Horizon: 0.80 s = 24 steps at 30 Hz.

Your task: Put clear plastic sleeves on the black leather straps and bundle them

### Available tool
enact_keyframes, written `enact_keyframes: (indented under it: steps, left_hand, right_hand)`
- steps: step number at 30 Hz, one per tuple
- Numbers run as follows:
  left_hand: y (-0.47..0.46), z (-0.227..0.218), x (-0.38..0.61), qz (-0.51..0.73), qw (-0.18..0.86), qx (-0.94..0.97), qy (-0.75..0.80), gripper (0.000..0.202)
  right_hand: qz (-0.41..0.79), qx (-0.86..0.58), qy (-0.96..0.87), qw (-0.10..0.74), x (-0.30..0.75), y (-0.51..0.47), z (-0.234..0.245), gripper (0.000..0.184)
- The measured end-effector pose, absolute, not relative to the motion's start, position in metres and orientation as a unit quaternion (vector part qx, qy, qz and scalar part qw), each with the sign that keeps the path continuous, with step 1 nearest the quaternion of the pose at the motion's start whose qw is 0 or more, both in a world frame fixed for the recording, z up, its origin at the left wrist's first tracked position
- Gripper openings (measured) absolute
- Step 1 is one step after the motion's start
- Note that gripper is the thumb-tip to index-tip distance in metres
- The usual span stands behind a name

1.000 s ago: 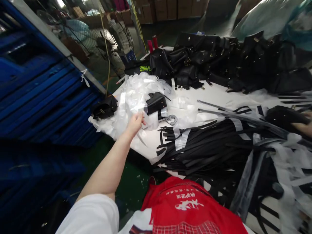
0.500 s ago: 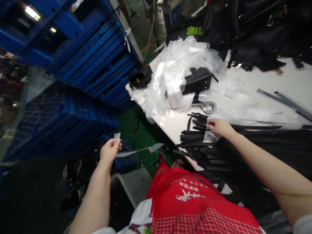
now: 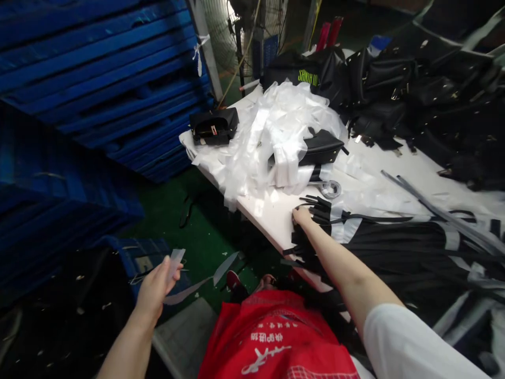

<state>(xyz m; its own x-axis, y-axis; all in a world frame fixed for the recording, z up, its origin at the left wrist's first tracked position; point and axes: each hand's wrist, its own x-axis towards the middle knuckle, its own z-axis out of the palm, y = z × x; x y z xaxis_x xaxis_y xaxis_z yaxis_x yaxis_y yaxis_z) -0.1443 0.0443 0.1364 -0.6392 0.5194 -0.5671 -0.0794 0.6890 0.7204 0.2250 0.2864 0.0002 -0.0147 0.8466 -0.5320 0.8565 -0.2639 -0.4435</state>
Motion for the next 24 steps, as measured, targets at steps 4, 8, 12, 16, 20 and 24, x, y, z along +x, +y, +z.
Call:
enact_keyframes:
  steps: [4,8,12,16,20,24]
  left_hand:
    - [0.027,0.133,-0.171,0.370,0.398,0.100,0.833,0.058]
    - [0.016,0.124,-0.185,0.382,0.403,0.070,0.828,0.048]
    - [0.021,0.126,-0.172,0.426,0.472,0.088,0.767,0.045]
    - [0.032,0.138,-0.154,0.461,0.496,0.128,0.724,0.043]
    - [0.039,0.148,-0.157,0.449,0.433,0.170,0.763,0.046]
    - [0.029,0.155,-0.173,0.438,0.386,0.174,0.793,0.046]
  right_hand:
    - [-0.402,0.647,0.642,-0.078,0.157,0.268,0.013,0.024]
    - [-0.455,0.546,0.684,-0.163,0.107,0.245,0.039,0.022]
    - [-0.514,0.420,0.719,-0.207,0.077,0.206,0.082,0.017]
    - [-0.533,0.221,0.794,-0.193,0.053,0.159,0.125,0.015]
    - [-0.560,0.174,0.785,-0.201,0.064,0.159,0.151,0.017]
    - [-0.680,0.378,0.609,-0.155,0.115,0.181,0.166,0.021]
